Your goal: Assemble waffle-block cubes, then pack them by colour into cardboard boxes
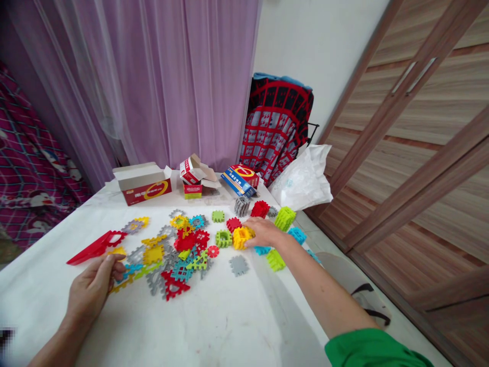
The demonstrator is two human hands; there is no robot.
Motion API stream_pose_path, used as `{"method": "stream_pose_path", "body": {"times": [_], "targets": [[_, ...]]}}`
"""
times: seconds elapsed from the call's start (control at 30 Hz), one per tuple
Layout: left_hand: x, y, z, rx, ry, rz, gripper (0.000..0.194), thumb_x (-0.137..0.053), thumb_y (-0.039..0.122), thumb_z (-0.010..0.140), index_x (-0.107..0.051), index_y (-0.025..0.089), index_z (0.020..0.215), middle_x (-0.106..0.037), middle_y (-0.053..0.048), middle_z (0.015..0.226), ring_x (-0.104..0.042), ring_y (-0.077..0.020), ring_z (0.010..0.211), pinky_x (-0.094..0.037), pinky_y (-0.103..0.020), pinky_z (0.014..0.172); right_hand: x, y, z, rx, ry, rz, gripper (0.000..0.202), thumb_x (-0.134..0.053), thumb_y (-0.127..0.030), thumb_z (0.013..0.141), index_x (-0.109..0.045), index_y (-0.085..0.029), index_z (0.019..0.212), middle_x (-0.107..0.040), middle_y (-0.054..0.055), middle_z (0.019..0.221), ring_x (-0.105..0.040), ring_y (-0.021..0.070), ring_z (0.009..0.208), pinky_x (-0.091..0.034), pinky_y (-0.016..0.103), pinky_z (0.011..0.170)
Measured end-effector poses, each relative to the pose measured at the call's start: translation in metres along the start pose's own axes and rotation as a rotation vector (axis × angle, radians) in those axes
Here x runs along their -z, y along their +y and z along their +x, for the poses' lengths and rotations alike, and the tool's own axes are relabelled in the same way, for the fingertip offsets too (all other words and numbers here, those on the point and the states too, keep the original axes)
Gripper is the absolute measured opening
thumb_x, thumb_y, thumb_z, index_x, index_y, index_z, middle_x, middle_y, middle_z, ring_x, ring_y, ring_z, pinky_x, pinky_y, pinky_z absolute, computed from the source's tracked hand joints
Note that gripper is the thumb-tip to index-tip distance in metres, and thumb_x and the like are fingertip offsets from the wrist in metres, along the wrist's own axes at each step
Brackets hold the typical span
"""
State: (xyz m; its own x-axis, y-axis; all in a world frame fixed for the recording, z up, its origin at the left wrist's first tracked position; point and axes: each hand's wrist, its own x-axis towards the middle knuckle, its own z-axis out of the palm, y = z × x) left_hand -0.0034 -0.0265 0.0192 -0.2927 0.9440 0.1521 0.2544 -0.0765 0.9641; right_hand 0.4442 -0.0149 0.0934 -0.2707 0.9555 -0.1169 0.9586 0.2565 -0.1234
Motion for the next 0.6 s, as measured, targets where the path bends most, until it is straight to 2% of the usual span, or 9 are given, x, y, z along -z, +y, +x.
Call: {"method": "stream_pose_path", "body": {"times": [0.1, 0.23, 0.37, 0.47, 0.6], "targets": [[0.0, -0.001, 0.0, 0.029, 0.011, -0.024, 0.045, -0.056, 0.06, 0.077, -0.07, 0.017, 0.08, -0.063, -0.001, 0.061, -0.054, -0.0127, 0.05, -0.042, -0.023, 0.042, 0.005, 0.003, -0.002, 0.012, 0.03, -0.007, 0.07, -0.076, -0.046, 0.069, -0.06, -0.021, 0.133, -0.058, 0.014, 0.138, -0.051, 0.0322, 0.128, -0.039, 0.044, 0.108], [0.0, -0.003, 0.002, 0.086, 0.1, -0.108, 0.041, -0.057, 0.057, 0.079, -0.068, 0.018, 0.081, -0.062, 0.0, 0.064, -0.053, -0.0114, 0.051, -0.04, -0.021, 0.042, 0.023, 0.005, -0.001, 0.029, 0.122, 0.002, 0.054, -0.066, -0.04, 0.08, -0.062, -0.017, 0.129, -0.059, 0.014, 0.136, -0.053, 0.0288, 0.127, -0.04, 0.042, 0.108], [0.003, 0.001, 0.004, 0.099, 0.189, -0.186, 0.043, -0.054, 0.059, 0.08, -0.065, 0.017, 0.078, -0.061, 0.0, 0.062, -0.051, -0.0116, 0.049, -0.035, -0.022, 0.038, 0.04, -0.007, 0.015, 0.027, 0.232, 0.003, 0.039, -0.059, -0.036, 0.086, -0.068, -0.022, 0.121, -0.066, 0.009, 0.127, -0.058, 0.026, 0.121, -0.042, 0.039, 0.105], [0.005, 0.005, 0.005, 0.119, 0.222, -0.251, 0.049, -0.053, 0.063, 0.077, -0.065, 0.016, 0.076, -0.059, 0.0, 0.057, -0.049, -0.0117, 0.046, -0.033, -0.022, 0.037, 0.042, -0.034, 0.04, 0.069, 0.244, 0.012, 0.034, -0.057, -0.035, 0.087, -0.07, -0.024, 0.116, -0.068, 0.007, 0.123, -0.061, 0.0252, 0.115, -0.045, 0.038, 0.101], [0.004, 0.005, 0.006, 0.153, 0.25, -0.304, 0.054, -0.055, 0.068, 0.073, -0.064, 0.015, 0.075, -0.055, 0.002, 0.052, -0.047, -0.0113, 0.044, -0.031, -0.022, 0.036, 0.027, -0.096, 0.087, 0.153, 0.187, 0.034, 0.03, -0.058, -0.034, 0.087, -0.073, -0.025, 0.112, -0.07, 0.006, 0.121, -0.064, 0.025, 0.109, -0.047, 0.036, 0.097]]}}
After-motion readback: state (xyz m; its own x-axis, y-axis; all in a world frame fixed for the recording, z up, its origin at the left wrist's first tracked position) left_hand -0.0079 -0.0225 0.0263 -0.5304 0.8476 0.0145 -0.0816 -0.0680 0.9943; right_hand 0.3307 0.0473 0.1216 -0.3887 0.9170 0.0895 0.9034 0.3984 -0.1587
